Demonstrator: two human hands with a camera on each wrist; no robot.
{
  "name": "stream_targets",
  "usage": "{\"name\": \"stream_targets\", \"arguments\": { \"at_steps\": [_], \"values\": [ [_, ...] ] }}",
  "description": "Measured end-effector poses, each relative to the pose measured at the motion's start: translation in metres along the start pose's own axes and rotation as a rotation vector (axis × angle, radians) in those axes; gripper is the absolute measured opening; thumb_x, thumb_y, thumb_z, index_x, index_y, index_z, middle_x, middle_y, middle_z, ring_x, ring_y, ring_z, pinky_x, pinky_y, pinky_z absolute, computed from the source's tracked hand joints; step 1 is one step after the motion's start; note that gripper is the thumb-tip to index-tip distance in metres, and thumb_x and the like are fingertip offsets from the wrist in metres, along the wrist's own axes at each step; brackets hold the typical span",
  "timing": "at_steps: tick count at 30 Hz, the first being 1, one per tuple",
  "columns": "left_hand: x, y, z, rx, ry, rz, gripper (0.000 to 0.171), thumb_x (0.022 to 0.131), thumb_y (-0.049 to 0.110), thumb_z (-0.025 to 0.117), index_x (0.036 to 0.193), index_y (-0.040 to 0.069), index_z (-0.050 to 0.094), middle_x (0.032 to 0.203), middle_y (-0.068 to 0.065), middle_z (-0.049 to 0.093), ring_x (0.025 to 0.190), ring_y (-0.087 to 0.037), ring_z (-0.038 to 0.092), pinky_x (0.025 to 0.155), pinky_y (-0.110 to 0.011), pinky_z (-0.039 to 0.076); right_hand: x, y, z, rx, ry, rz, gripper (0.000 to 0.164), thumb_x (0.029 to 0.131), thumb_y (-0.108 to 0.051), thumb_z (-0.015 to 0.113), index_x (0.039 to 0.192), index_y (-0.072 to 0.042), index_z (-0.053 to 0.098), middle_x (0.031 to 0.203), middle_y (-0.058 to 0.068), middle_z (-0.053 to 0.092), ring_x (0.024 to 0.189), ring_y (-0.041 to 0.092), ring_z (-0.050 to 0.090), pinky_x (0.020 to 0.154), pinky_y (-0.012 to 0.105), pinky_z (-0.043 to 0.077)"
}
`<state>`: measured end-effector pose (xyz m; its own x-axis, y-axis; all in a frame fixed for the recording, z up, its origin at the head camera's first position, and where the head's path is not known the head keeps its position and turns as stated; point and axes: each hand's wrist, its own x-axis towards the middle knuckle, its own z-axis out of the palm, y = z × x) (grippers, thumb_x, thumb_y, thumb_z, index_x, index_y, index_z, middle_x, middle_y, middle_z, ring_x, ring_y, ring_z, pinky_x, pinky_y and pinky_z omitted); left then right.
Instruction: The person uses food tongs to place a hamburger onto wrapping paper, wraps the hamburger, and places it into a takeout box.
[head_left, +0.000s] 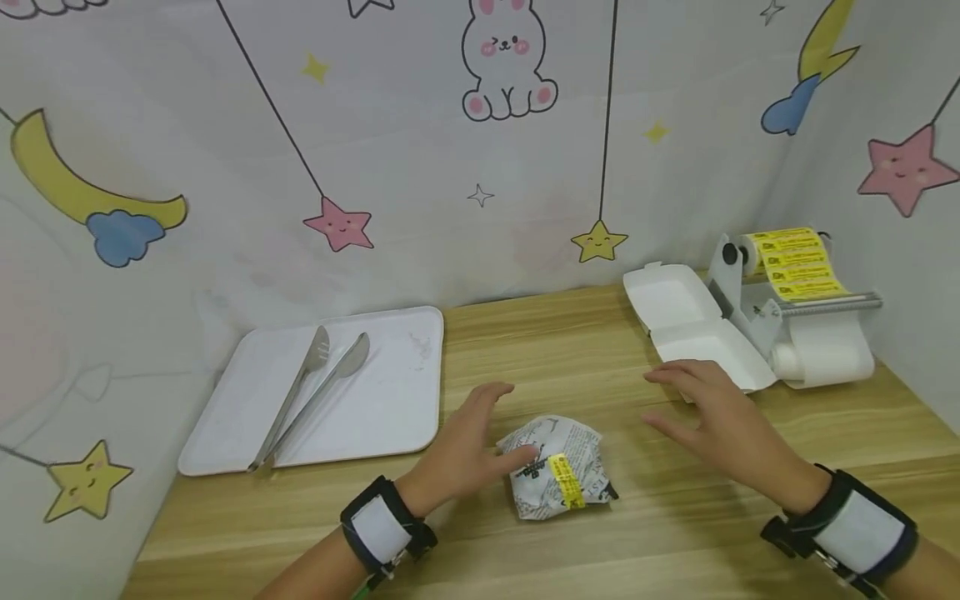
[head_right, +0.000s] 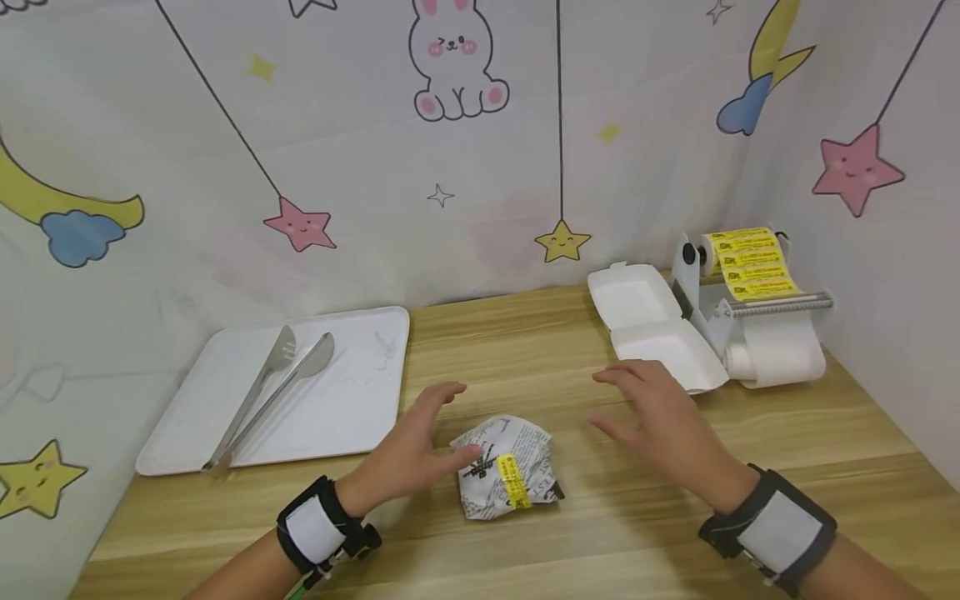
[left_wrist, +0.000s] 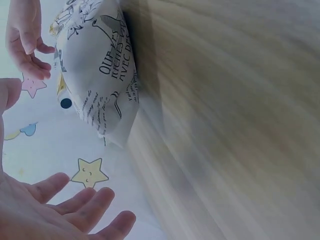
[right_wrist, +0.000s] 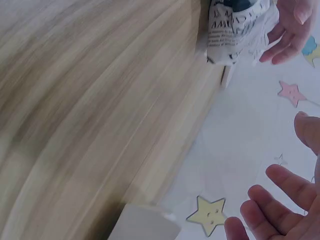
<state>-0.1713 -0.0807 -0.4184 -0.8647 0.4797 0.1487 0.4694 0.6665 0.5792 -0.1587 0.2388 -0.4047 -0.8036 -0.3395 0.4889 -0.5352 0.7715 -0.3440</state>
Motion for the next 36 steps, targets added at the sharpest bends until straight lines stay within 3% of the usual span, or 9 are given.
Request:
{"name": "stream_targets", "arguments": {
  "at_steps": [4, 12, 18, 21, 23, 29, 31, 34, 36],
  "values": [
    [0.019, 0.01, 0.005, -0.017, -0.028, 0.005, 0.084, 0.081, 0.06, 0.061, 0.142, 0.01, 0.032, 0.144, -0.006, 0.037, 0.13, -0.021, 0.038, 0.104, -0.039, 0.036, -0.002, 0.015, -0.006, -0.03, 0.031, 0.037, 0.049, 0.07, -0.021, 0.082, 0.112, -0.005, 0.064, 0.113, 0.011, 0.06, 0.107, 0.029, 0.05, 0.088, 0.044, 0.04],
    [0.065, 0.053, 0.018, 0.0, -0.115, 0.036, 0.083, 0.084, 0.058, 0.058, 0.144, 0.007, 0.031, 0.144, -0.01, 0.038, 0.128, -0.021, 0.042, 0.102, -0.035, 0.039, -0.009, 0.05, -0.02, -0.054, 0.051, 0.244, 0.044, 0.081, -0.027, 0.073, 0.113, 0.002, 0.061, 0.118, 0.028, 0.052, 0.111, 0.046, 0.043, 0.089, 0.059, 0.032],
    [0.095, 0.083, 0.041, -0.086, -0.235, -0.106, 0.081, 0.086, 0.052, 0.059, 0.145, 0.005, 0.028, 0.145, -0.011, 0.038, 0.129, -0.018, 0.04, 0.101, -0.029, 0.038, -0.019, 0.074, -0.023, -0.087, 0.065, 0.387, 0.035, 0.091, -0.009, 0.057, 0.117, 0.013, 0.052, 0.118, 0.037, 0.047, 0.109, 0.052, 0.04, 0.087, 0.063, 0.03],
    [0.109, 0.094, 0.056, -0.133, -0.278, -0.157, 0.085, 0.087, 0.049, 0.061, 0.146, 0.0, 0.024, 0.148, -0.014, 0.032, 0.134, -0.018, 0.033, 0.105, -0.027, 0.033, -0.023, 0.079, -0.023, -0.086, 0.007, 0.472, 0.039, 0.091, -0.006, 0.05, 0.123, 0.016, 0.045, 0.12, 0.039, 0.042, 0.11, 0.053, 0.039, 0.086, 0.064, 0.033],
    [0.117, 0.102, 0.066, -0.162, -0.279, -0.162, 0.085, 0.087, 0.046, 0.062, 0.145, -0.003, 0.024, 0.147, -0.017, 0.031, 0.13, -0.018, 0.037, 0.102, -0.025, 0.036, -0.025, 0.081, -0.022, -0.079, -0.029, 0.513, 0.043, 0.092, -0.006, 0.048, 0.126, 0.018, 0.041, 0.121, 0.039, 0.04, 0.111, 0.052, 0.038, 0.085, 0.065, 0.034],
    [0.136, 0.123, 0.085, -0.392, -0.279, -0.085, 0.05, 0.086, 0.023, 0.066, 0.127, 0.002, 0.046, 0.117, -0.007, 0.056, 0.088, -0.009, 0.052, 0.073, -0.017, 0.043, -0.026, 0.086, -0.018, -0.075, -0.075, 0.528, 0.05, 0.092, -0.011, 0.051, 0.128, 0.021, 0.038, 0.121, 0.041, 0.041, 0.114, 0.053, 0.036, 0.088, 0.066, 0.032],
    [0.139, 0.129, 0.086, -0.446, -0.31, -0.125, 0.051, 0.085, 0.023, 0.066, 0.127, 0.0, 0.046, 0.117, -0.006, 0.055, 0.09, -0.007, 0.051, 0.074, -0.017, 0.042, -0.026, 0.087, -0.016, -0.084, -0.072, 0.514, 0.052, 0.091, -0.013, 0.054, 0.127, 0.022, 0.039, 0.12, 0.042, 0.041, 0.113, 0.054, 0.036, 0.088, 0.066, 0.032],
    [0.139, 0.134, 0.087, -0.445, -0.352, -0.242, 0.062, 0.084, 0.029, 0.066, 0.129, -0.006, 0.043, 0.124, -0.007, 0.052, 0.09, -0.009, 0.048, 0.073, -0.019, 0.042, -0.027, 0.086, -0.015, -0.097, -0.051, 0.481, 0.052, 0.089, -0.012, 0.057, 0.124, 0.024, 0.041, 0.117, 0.043, 0.042, 0.111, 0.054, 0.037, 0.087, 0.065, 0.033],
    [0.139, 0.136, 0.087, -0.441, -0.357, -0.279, 0.067, 0.084, 0.03, 0.065, 0.135, -0.004, 0.04, 0.134, -0.006, 0.046, 0.1, -0.008, 0.047, 0.08, -0.019, 0.041, -0.027, 0.086, -0.015, -0.1, -0.039, 0.46, 0.052, 0.088, -0.011, 0.059, 0.122, 0.024, 0.042, 0.116, 0.043, 0.043, 0.11, 0.054, 0.038, 0.086, 0.065, 0.033]
  ]
}}
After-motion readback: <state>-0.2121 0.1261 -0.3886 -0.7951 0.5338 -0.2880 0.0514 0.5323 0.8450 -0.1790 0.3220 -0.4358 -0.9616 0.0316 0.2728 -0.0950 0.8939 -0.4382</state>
